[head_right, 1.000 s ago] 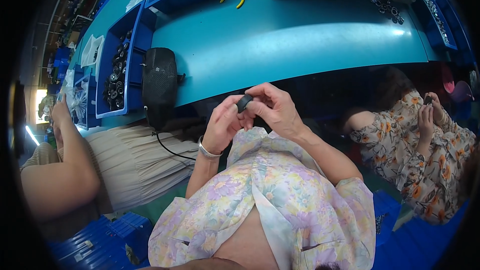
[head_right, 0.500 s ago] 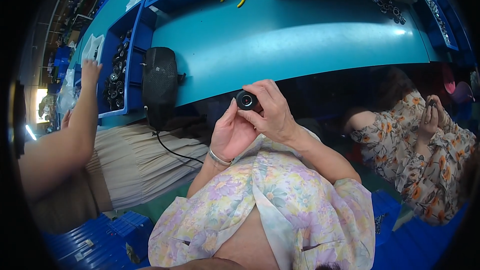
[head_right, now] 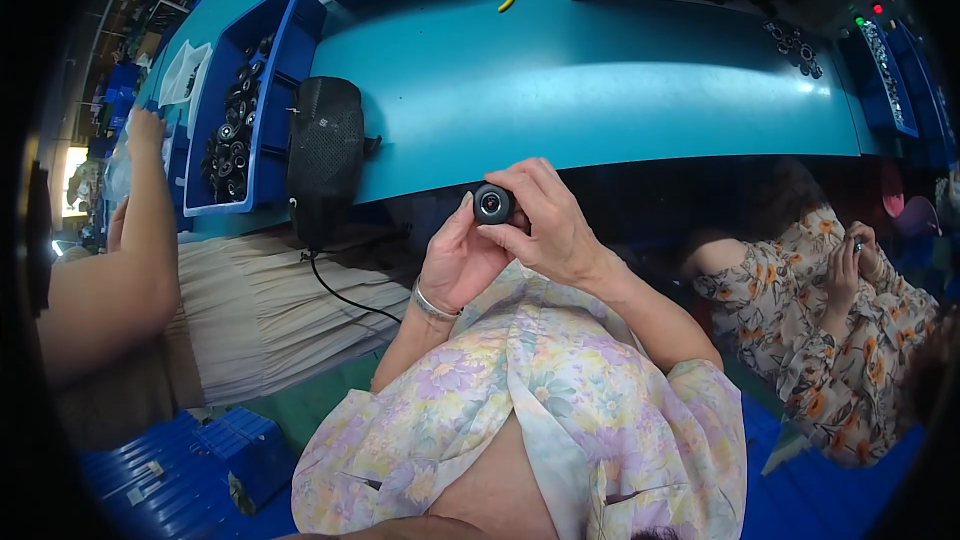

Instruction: Assembling small mechanical components by inserting rings into plastic housings on a production line.

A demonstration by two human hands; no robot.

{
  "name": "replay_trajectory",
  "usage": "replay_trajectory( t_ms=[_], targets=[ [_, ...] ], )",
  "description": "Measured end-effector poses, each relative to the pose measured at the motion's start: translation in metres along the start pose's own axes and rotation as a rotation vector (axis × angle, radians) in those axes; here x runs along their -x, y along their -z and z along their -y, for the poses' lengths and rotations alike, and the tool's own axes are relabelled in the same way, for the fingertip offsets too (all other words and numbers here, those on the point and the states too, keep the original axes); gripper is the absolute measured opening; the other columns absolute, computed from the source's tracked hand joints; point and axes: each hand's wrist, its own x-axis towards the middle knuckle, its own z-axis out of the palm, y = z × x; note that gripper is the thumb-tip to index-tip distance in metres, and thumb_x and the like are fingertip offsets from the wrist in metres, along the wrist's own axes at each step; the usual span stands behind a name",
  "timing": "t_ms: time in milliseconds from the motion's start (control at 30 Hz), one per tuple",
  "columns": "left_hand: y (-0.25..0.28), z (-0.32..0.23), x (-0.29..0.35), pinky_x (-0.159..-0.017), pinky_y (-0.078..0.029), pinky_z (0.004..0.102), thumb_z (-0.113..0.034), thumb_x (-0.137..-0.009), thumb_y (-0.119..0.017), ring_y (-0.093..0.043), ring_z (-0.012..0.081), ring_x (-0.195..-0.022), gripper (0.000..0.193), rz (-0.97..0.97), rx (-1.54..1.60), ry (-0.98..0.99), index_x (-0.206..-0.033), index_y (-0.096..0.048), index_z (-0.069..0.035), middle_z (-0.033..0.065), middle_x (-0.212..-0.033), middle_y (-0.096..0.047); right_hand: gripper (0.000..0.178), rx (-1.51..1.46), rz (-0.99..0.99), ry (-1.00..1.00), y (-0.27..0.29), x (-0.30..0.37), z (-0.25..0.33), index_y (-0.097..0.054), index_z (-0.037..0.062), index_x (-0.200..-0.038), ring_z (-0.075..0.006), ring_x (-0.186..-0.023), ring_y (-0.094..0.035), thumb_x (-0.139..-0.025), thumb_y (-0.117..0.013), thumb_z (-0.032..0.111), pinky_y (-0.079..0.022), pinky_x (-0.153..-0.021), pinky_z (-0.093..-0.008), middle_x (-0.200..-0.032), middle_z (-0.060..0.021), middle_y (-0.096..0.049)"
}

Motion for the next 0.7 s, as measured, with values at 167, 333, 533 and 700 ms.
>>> replay_trajectory(
  t_ms=[167,333,533,700],
  targets=[
    [0.012,0.000,0.002,-0.078,-0.050,0.0259,-0.027,-0.102,-0.046,-0.058,0.0074,-0.086,0.029,-0.100,-0.326,-0.194,-0.112,-0.055,-0.002,0.0019,-0.100,-0.060,0.049,0.052,-0.003,0.018,-0.001,0.000,0.001,-0.057,-0.0020,-0.110,-0.0313,-0.093,-0.055,-0.067,-0.077,0.010,-0.046,-0.080,-0.0380,-0.098,-0.0156,-0.057],
    [0.016,-0.001,0.004,-0.073,-0.048,0.0214,-0.025,-0.102,-0.045,-0.057,0.0048,-0.081,0.026,-0.170,-0.564,-0.242,-0.105,-0.058,-0.002,-0.0004,-0.093,-0.060,0.049,0.052,-0.013,0.027,-0.005,0.005,0.003,-0.057,-0.0020,-0.111,-0.0312,-0.093,-0.056,-0.068,-0.077,0.009,-0.048,-0.079,-0.0375,-0.099,-0.0158,-0.057],
    [0.005,0.002,0.001,-0.068,-0.047,0.0182,-0.024,-0.100,-0.049,-0.055,0.0029,-0.076,0.024,-0.176,-0.525,-0.244,-0.104,-0.057,-0.002,-0.0016,-0.091,-0.058,0.048,-0.034,-0.046,-0.041,0.000,0.006,0.002,-0.058,-0.0010,-0.112,-0.0280,-0.088,-0.060,-0.068,-0.078,0.008,-0.051,-0.076,-0.0344,-0.099,-0.0149,-0.058],
    [0.010,-0.003,-0.003,-0.068,-0.048,0.0205,-0.023,-0.099,-0.052,-0.055,0.0037,-0.075,0.022,-0.142,-0.552,-0.237,-0.104,-0.057,-0.003,-0.0011,-0.091,-0.058,0.047,-0.102,-0.044,-0.110,0.000,0.001,0.003,-0.059,0.0004,-0.111,-0.0233,-0.091,-0.060,-0.069,-0.079,0.009,-0.048,-0.079,-0.0309,-0.101,-0.0112,-0.060]
  ],
)
